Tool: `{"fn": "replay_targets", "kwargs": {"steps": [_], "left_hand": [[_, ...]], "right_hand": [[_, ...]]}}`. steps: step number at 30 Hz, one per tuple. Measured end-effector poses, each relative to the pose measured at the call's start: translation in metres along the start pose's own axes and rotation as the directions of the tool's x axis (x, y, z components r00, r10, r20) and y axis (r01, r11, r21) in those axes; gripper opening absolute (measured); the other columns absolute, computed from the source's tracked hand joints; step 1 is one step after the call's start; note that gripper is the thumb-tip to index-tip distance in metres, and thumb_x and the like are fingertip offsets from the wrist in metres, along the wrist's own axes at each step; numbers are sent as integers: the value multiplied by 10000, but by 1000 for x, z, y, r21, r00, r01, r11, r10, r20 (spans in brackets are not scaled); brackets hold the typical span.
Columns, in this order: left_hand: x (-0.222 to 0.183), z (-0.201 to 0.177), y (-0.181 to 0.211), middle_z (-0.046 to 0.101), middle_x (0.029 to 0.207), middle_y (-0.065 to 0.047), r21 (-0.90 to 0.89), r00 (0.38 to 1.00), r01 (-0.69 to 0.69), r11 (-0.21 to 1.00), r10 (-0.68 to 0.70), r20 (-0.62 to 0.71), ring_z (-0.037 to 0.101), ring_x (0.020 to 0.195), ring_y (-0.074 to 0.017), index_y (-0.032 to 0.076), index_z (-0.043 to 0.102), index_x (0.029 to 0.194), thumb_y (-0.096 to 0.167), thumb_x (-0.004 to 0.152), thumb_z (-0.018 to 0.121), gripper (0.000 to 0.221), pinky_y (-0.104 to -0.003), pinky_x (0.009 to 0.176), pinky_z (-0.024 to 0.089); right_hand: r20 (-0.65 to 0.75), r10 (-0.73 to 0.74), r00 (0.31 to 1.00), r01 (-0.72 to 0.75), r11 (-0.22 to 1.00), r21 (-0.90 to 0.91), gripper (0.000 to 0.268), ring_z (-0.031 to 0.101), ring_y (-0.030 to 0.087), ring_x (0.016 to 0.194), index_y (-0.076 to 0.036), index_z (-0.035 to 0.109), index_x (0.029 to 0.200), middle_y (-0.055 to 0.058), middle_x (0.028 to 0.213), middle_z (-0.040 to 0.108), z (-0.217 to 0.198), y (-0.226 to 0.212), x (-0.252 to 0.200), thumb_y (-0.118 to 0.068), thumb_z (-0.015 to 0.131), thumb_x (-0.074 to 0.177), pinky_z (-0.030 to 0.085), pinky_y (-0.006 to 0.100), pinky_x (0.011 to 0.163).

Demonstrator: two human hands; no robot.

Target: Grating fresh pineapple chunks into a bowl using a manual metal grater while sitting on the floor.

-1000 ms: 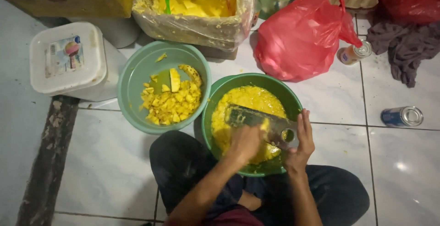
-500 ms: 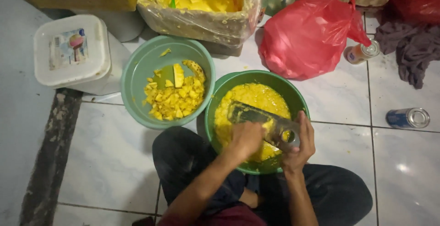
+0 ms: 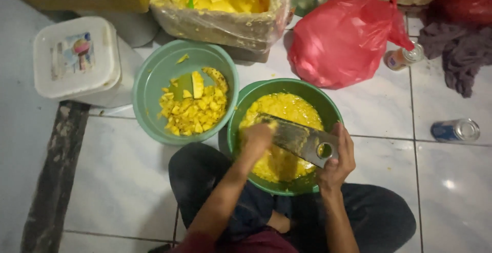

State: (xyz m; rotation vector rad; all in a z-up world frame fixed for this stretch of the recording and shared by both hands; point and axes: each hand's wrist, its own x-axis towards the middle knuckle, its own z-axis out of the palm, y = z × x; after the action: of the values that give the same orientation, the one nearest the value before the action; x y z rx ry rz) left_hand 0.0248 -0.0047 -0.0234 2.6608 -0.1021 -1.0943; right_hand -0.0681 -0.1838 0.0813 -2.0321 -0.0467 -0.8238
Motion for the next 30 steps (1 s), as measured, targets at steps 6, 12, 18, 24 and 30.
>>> {"fn": "replay_targets", "kwargs": {"steps": [6, 12, 18, 24, 30], "left_hand": [[-97, -51, 51, 745, 1080, -262, -285, 971, -236, 929, 212, -115, 695, 1106, -448, 31, 772, 1070, 284, 1010, 449, 415, -602, 899, 559], [-9, -9, 8, 775, 1022, -199, 52, 995, 12, 999, -7, -99, 740, 1051, -363, 16, 787, 1009, 159, 1002, 488, 332, -530, 836, 593], [-107, -50, 68, 768, 1006, -215, -187, 962, -259, 948, 235, -142, 741, 1020, -404, 63, 788, 1017, 274, 1013, 439, 408, -559, 782, 594], [64, 44, 0, 773, 875, -89, 93, 974, 71, 993, -49, -219, 776, 903, -273, 74, 792, 928, 174, 997, 463, 351, -451, 697, 605], [-76, -26, 57, 761, 972, -243, -133, 962, -228, 965, 202, -185, 746, 981, -430, 57, 771, 1038, 237, 1008, 445, 374, -564, 736, 603]], "right_hand": [[-22, 0, 1000, 1, 998, 61, 990, 603, 442, 1259, 64, 578, 1439, 280, 1386, 585, 3, 13, -7, -750, 256, 977, 504, 523, 1021], [-4, 16, 1000, -16, 1000, -12, 996, 622, 425, 1231, 70, 565, 1444, 277, 1360, 594, -7, 33, -11, -744, 207, 996, 495, 522, 1029], [1, 12, 1000, -12, 1000, -6, 996, 622, 452, 1233, 45, 552, 1467, 274, 1383, 588, -2, 5, -1, -753, 200, 983, 501, 550, 1016], [-8, 19, 1000, -19, 1000, 9, 1009, 636, 452, 1192, 60, 558, 1454, 296, 1337, 595, 0, 13, 2, -756, 191, 987, 512, 554, 984], [12, -7, 1000, 7, 1000, 4, 995, 635, 436, 1220, 14, 566, 1470, 243, 1376, 603, 4, 2, -1, -768, 208, 969, 497, 533, 1013]]}}
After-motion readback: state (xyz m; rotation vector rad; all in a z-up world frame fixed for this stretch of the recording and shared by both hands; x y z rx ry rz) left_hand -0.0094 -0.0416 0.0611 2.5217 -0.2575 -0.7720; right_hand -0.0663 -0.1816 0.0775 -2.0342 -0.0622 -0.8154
